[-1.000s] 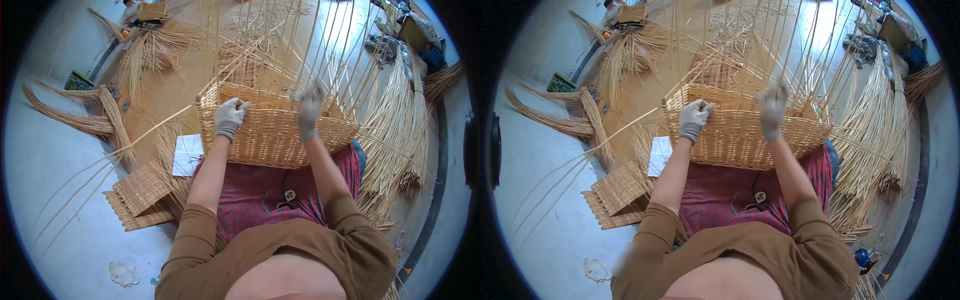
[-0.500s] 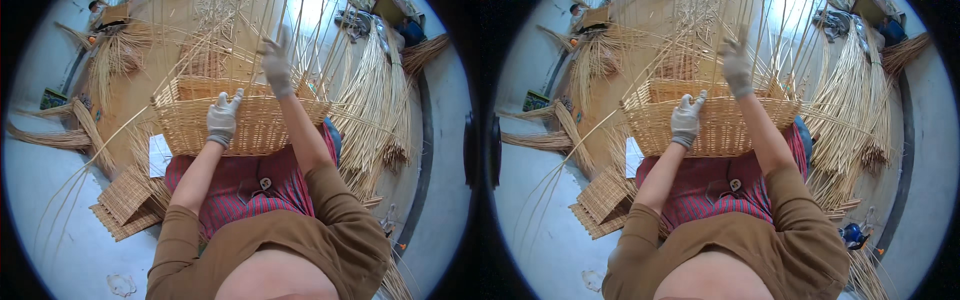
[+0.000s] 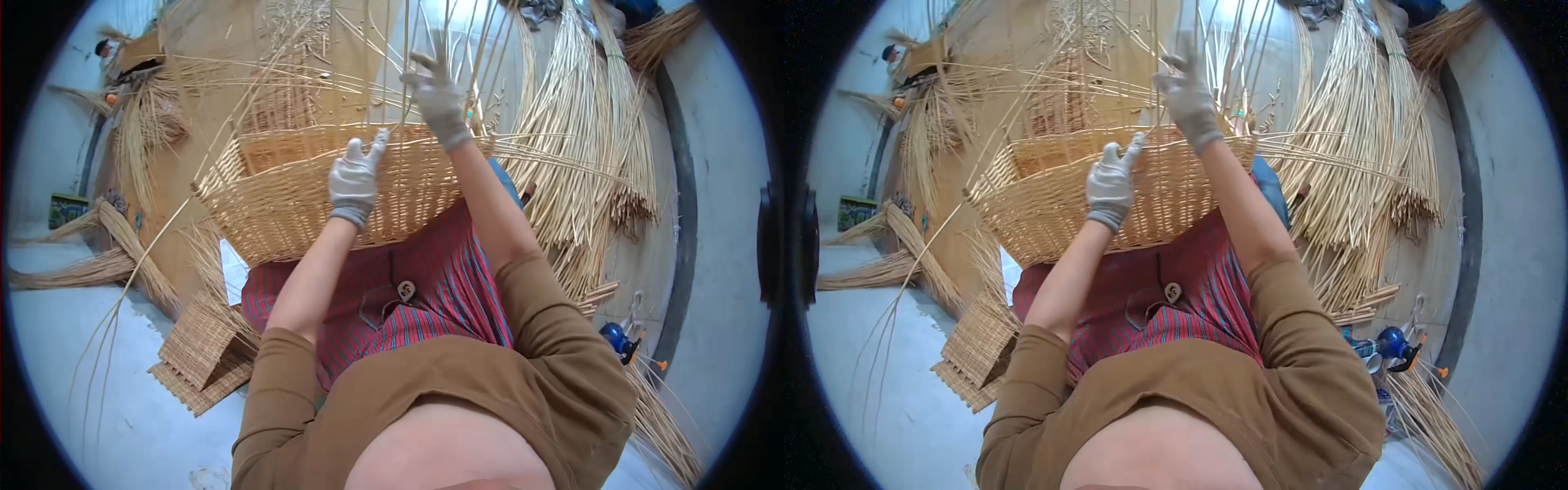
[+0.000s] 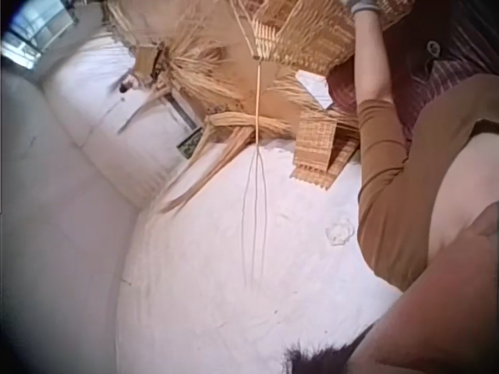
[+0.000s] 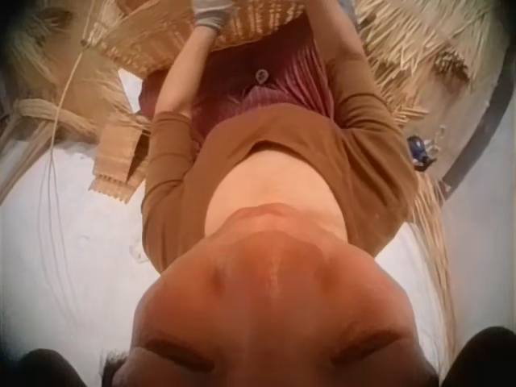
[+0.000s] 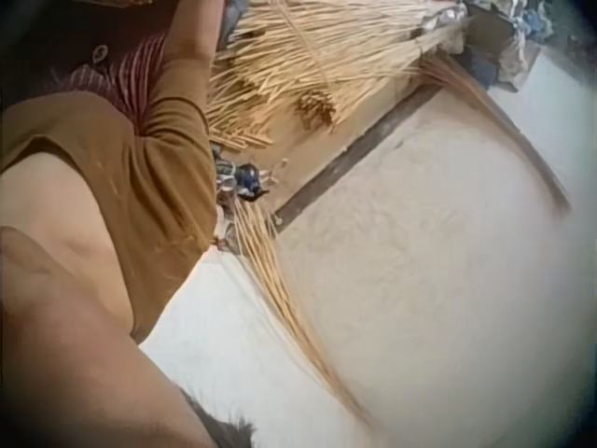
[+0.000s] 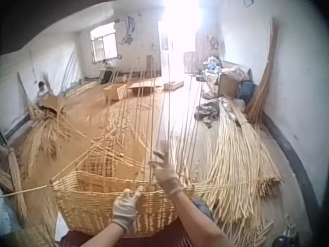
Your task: Weaving a basket using bamboo or rattan strips.
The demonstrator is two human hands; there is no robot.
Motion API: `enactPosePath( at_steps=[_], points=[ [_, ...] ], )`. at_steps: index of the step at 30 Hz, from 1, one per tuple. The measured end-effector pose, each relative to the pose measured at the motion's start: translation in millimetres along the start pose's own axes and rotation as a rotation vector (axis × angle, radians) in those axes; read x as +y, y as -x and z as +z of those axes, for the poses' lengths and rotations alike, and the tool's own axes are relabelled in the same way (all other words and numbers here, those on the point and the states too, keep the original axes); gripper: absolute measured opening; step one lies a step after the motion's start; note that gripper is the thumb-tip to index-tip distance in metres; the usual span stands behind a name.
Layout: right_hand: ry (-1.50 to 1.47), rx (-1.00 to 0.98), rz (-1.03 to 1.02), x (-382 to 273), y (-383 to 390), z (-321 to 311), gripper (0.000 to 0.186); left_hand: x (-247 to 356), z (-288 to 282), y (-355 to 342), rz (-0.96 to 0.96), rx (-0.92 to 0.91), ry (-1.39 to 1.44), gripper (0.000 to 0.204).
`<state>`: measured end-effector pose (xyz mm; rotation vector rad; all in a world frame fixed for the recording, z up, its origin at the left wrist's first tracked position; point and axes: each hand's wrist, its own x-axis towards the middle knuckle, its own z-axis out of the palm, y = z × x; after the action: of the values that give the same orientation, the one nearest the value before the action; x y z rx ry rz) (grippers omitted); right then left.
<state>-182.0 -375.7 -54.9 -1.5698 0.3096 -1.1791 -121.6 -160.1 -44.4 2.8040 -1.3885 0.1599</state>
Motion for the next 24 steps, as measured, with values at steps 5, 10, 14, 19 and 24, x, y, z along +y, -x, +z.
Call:
enactPosePath(
  at_steps=[5,10,14,19,24],
  points=[
    [-0.143,0.341,0.401,17,78,-85,0.049,25,1,-17,0.241,0.208,0.057,0.072],
    [0.441,-0.043,-0.129,25,8,-81,0.058,106,22,-27,0.094,-0.115,0.147,0.088],
    [0.183,0.112,0.221,6,16,-129,0.054,112,30,-31,0.152,0.013,0.043,0.081],
    [0.017,0.544,0.56,-10,123,-196,0.023,116,35,-35,0.169,-0.064,0.057,0.067],
    [0.026,0.339,0.483,-21,104,-105,0.025,58,37,10,0.278,0.273,0.775,0.053]
  ],
)
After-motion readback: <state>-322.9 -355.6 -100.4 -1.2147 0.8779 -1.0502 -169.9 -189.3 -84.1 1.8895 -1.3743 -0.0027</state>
